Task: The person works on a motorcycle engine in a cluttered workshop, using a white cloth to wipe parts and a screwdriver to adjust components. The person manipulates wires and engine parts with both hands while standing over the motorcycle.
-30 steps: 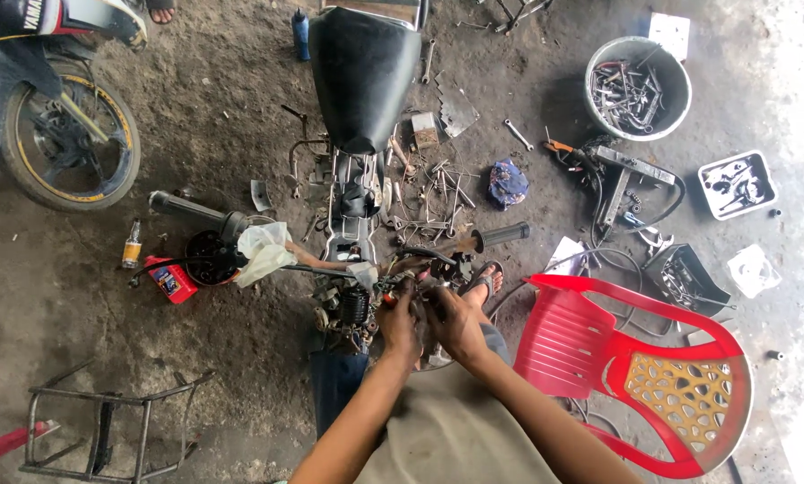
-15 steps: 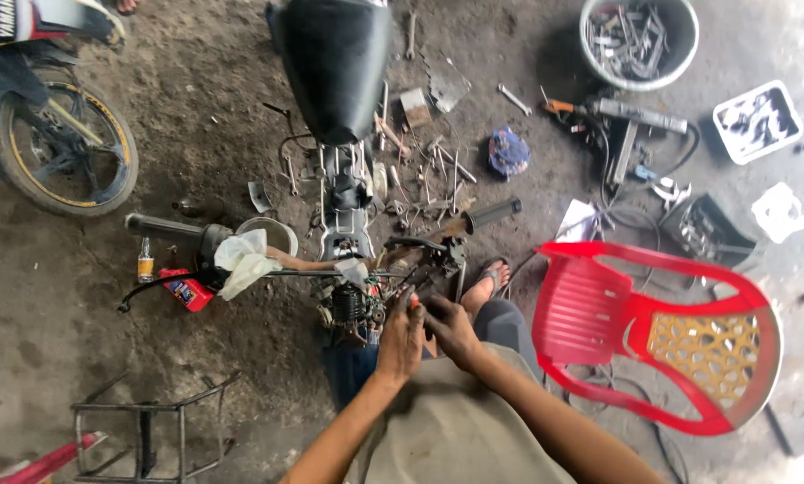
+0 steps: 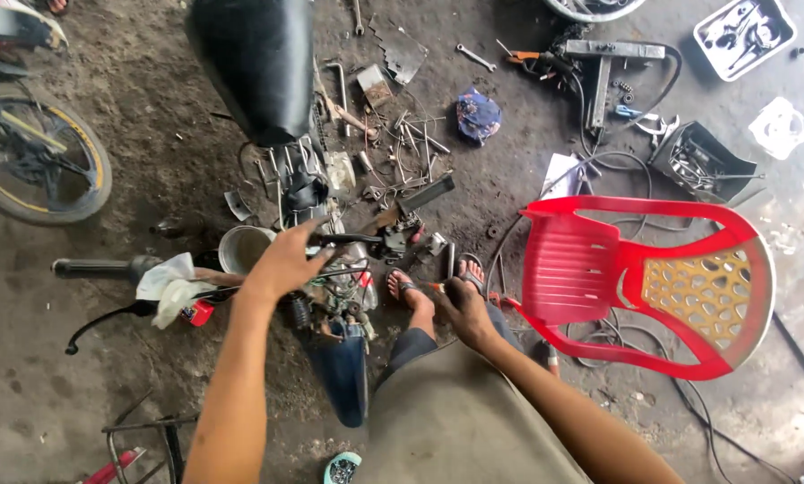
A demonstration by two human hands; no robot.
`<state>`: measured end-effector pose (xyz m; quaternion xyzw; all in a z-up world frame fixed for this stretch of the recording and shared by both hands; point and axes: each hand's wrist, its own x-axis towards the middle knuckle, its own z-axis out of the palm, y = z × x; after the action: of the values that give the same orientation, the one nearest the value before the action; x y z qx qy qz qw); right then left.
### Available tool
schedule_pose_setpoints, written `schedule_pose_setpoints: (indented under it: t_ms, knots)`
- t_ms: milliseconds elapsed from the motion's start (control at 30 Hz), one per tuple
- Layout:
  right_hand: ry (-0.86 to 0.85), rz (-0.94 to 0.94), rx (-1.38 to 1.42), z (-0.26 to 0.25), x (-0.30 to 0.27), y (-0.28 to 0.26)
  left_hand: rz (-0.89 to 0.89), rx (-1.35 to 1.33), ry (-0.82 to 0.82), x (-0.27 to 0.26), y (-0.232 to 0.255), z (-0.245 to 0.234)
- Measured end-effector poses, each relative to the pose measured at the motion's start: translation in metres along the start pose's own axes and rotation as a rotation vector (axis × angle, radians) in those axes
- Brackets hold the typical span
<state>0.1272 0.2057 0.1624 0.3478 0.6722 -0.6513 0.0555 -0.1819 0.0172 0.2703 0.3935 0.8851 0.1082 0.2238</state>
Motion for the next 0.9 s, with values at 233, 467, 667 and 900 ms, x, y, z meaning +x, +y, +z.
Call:
schedule_pose_setpoints:
  t_ms: [233, 467, 667, 900]
  knots:
    - [0.068, 0.070, -0.278, -0.067, 0.001, 0.116, -0.257, -0.122, -0.405, 0.005, 0.020, -0.005]
    - [0.146, 0.162, -0.007, -0.084, -0.031, 0.078, -0.157, -0.169, -0.282, 0.008, -0.001, 0.006]
    - [0.236, 0.105, 0.168, -0.002, -0.054, 0.039, -0.090, -0.296, -0.274, 0.004, 0.007, 0.002]
    - [0.142, 0.133, 0.474, 0.104, -0.062, -0.028, 0.002, -0.230, -0.206, 0.004, 0.003, 0.006]
